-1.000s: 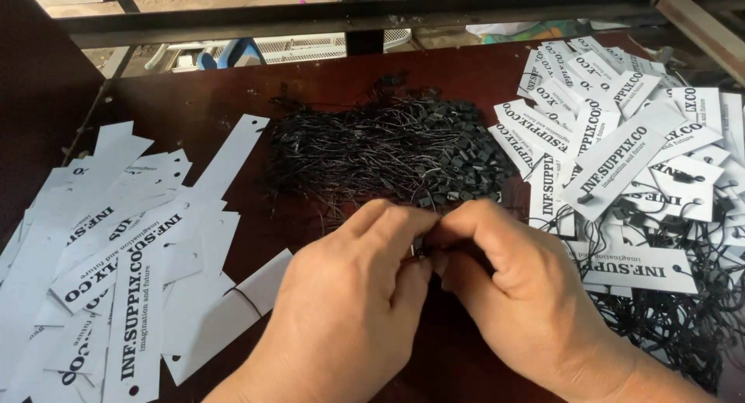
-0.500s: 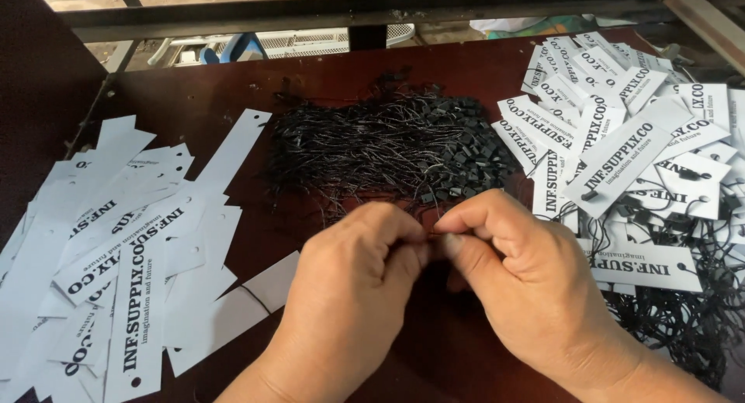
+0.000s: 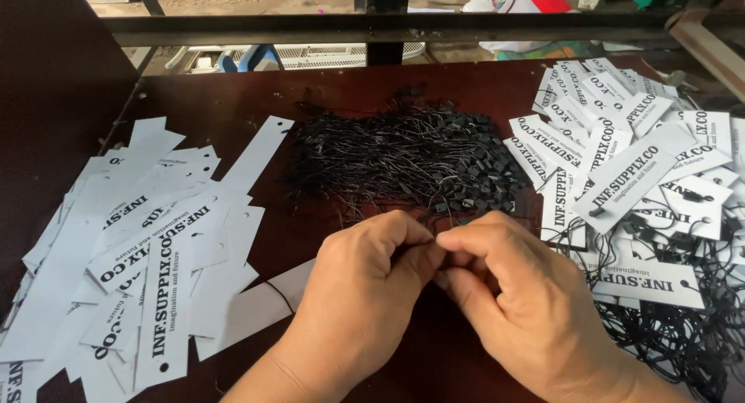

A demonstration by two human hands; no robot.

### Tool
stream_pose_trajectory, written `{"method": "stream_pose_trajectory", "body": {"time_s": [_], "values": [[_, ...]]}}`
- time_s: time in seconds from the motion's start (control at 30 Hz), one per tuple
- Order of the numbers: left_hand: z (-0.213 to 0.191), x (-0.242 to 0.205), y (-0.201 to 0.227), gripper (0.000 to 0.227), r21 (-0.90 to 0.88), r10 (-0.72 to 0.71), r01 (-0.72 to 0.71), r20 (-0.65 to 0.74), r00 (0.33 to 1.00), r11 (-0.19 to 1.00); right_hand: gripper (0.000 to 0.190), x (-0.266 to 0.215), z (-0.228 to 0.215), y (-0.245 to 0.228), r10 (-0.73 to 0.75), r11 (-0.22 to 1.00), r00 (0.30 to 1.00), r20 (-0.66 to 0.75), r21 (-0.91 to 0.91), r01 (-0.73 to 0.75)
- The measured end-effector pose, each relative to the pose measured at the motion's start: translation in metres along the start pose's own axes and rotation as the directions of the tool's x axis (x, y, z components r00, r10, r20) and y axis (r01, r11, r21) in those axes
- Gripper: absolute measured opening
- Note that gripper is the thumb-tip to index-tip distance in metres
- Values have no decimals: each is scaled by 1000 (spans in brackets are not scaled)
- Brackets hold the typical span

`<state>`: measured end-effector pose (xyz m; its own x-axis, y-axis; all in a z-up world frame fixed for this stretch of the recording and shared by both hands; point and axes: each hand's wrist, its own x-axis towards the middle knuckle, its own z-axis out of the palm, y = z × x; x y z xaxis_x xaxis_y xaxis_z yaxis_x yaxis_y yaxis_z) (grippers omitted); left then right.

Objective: Attaching plastic loop fasteners to paper clothing tags by hand at a workstation.

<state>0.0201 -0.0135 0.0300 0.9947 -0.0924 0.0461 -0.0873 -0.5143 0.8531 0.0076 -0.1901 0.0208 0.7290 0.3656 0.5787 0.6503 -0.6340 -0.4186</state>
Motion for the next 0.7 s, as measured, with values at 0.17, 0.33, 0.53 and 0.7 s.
{"method": "stream_pose_trajectory", "body": {"time_s": [0.17, 0.33, 0.53, 0.7], "values": [[-7, -5, 18, 20, -101, -150, 159, 96, 984, 982, 21, -1, 0, 2, 22, 999, 1000, -4, -27, -22], [4, -2, -8, 19, 40, 234, -230, -141, 962, 972, 7, 0, 0, 4, 8, 996, 1000, -29, -91, -10], [1, -5, 2, 36, 350, 581, -471, -370, 725, 810, 10, 8, -6, 0, 114, 992, 976, -188, -39, -123], [-2, -1, 23, 41, -80, 48, -45, 40, 998, 996, 6, 14, -10, -2, 222, 970, 966, -135, 128, -205]]}}
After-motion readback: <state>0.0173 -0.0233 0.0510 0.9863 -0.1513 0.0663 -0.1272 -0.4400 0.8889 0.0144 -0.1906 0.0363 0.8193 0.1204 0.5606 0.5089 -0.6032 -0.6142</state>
